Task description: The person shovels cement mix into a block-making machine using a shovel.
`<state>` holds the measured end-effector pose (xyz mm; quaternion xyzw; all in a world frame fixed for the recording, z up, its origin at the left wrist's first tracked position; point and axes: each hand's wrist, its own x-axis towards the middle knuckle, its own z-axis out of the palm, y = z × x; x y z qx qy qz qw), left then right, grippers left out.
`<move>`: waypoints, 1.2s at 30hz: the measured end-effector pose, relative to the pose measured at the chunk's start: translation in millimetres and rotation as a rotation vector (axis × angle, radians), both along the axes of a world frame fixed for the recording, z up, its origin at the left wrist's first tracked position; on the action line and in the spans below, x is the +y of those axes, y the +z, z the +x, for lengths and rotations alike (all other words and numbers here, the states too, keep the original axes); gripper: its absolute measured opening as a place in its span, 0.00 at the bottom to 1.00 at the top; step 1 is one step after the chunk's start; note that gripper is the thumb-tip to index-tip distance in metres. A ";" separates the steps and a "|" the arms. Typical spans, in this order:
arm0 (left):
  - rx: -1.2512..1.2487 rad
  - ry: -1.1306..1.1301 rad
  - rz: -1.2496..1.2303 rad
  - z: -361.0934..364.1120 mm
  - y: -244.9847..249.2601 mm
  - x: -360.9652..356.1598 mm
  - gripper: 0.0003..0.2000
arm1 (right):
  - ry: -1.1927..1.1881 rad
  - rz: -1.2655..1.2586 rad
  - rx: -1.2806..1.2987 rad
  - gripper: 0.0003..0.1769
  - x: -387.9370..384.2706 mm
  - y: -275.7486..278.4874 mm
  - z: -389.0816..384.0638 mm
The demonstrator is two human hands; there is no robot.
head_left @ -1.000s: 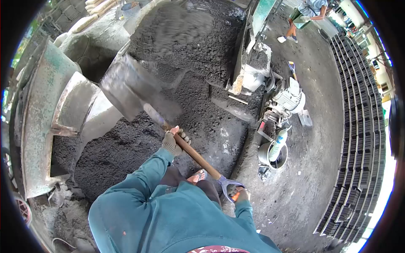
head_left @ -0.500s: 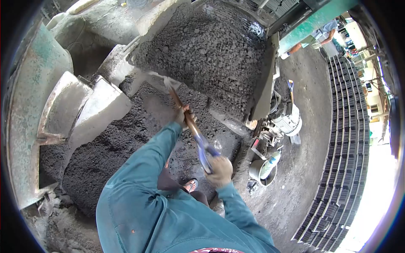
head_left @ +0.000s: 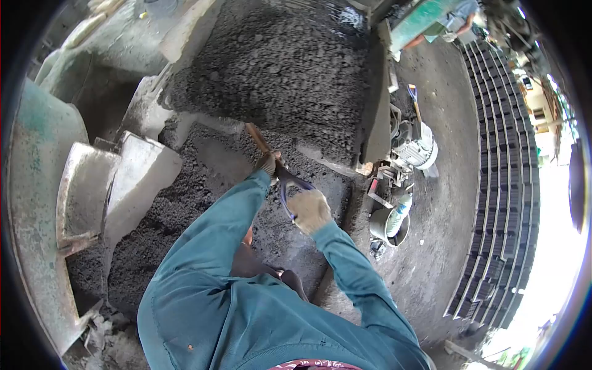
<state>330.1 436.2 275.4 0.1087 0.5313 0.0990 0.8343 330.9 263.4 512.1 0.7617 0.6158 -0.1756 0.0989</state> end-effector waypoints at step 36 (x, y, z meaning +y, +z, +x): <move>0.126 -1.107 0.306 -123.2 -172.5 -60.7 0.25 | -2.276 1.789 1.566 0.11 -60.4 -263.3 -166.9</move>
